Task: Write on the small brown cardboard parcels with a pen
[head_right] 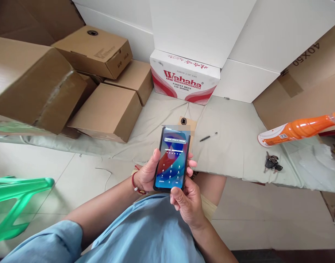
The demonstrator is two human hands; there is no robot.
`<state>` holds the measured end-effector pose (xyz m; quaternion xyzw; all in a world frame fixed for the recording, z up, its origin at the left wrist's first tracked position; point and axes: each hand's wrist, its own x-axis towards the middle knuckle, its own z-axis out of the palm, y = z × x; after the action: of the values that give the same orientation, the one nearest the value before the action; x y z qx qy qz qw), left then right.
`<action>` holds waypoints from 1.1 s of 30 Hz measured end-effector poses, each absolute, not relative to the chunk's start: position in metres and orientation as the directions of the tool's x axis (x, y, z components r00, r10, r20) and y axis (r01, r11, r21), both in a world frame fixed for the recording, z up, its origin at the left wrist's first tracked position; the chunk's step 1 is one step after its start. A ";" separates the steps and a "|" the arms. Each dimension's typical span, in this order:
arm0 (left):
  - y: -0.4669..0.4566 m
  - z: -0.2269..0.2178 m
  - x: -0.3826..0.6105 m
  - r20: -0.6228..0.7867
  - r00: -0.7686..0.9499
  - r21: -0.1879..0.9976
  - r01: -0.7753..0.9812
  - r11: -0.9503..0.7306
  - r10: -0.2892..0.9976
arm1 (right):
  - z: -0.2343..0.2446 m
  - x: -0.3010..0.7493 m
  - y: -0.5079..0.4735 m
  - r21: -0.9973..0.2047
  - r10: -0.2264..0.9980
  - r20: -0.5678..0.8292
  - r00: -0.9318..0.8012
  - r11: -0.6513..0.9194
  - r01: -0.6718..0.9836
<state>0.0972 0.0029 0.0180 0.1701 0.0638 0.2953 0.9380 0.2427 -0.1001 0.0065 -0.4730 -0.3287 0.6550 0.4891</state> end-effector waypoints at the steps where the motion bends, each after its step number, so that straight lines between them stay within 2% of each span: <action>1: 0.002 0.020 0.096 -0.029 0.810 0.386 -0.531 0.754 0.586 | 0.009 0.243 -0.100 -0.881 0.950 -0.304 -0.072 -0.309 -0.358; 4: 0.002 0.029 0.088 -0.068 0.781 0.550 -0.490 0.676 0.621 | 0.015 0.250 -0.102 -0.827 0.942 -0.327 -0.075 -0.323 -0.459; 7: 0.003 0.036 0.071 -0.107 0.686 0.704 -0.459 0.542 0.719 | 0.015 0.270 -0.104 -0.793 0.932 -0.362 -0.027 -0.323 -0.516; 10: 0.005 0.032 0.046 -0.179 0.516 0.762 -0.465 0.450 0.838 | 0.009 0.302 -0.105 -0.823 0.906 -0.391 0.162 -0.265 -0.503; 13: 0.001 0.012 0.018 -0.337 0.312 0.765 -0.459 0.451 0.889 | -0.003 0.342 -0.107 -0.879 0.828 -0.385 0.407 -0.195 -0.434; 15: -0.007 -0.008 0.006 -0.472 0.219 0.717 -0.468 0.516 0.854 | -0.013 0.369 -0.109 -0.916 0.764 -0.353 0.541 -0.163 -0.367; 17: -0.019 -0.029 0.002 -0.611 0.218 0.618 -0.470 0.630 0.761 | -0.022 0.393 -0.110 -0.934 0.717 -0.330 0.613 -0.156 -0.320; 20: -0.039 -0.059 0.013 -0.745 0.354 0.418 -0.412 0.810 0.565 | -0.037 0.421 -0.111 -0.925 0.682 -0.357 0.639 -0.164 -0.341; 22: -0.049 -0.075 0.026 -0.757 0.455 0.317 -0.371 0.873 0.468 | -0.045 0.432 -0.109 -0.913 0.673 -0.379 0.635 -0.160 -0.375; 24: -0.053 -0.087 0.040 -0.710 0.546 0.268 -0.373 0.888 0.443 | -0.053 0.439 -0.106 -0.915 0.683 -0.371 0.629 -0.153 -0.373; 27: -0.050 -0.099 0.056 -0.556 0.687 0.222 -0.419 0.880 0.468 | -0.064 0.446 -0.101 -0.935 0.699 -0.340 0.629 -0.180 -0.306; 30: -0.048 -0.109 0.067 -0.386 0.779 0.162 -0.469 0.868 0.493 | -0.070 0.453 -0.100 -0.942 0.645 -0.332 0.688 -0.261 -0.210; 33: -0.051 -0.122 0.076 -0.283 0.825 0.113 -0.479 0.871 0.490 | -0.068 0.459 -0.105 -0.927 0.581 -0.310 0.753 -0.361 -0.103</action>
<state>0.0758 -0.0511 -0.1216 0.0183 0.1529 0.2537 0.9550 0.4591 -0.1053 -0.0682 -0.7624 -0.1567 0.3149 0.5431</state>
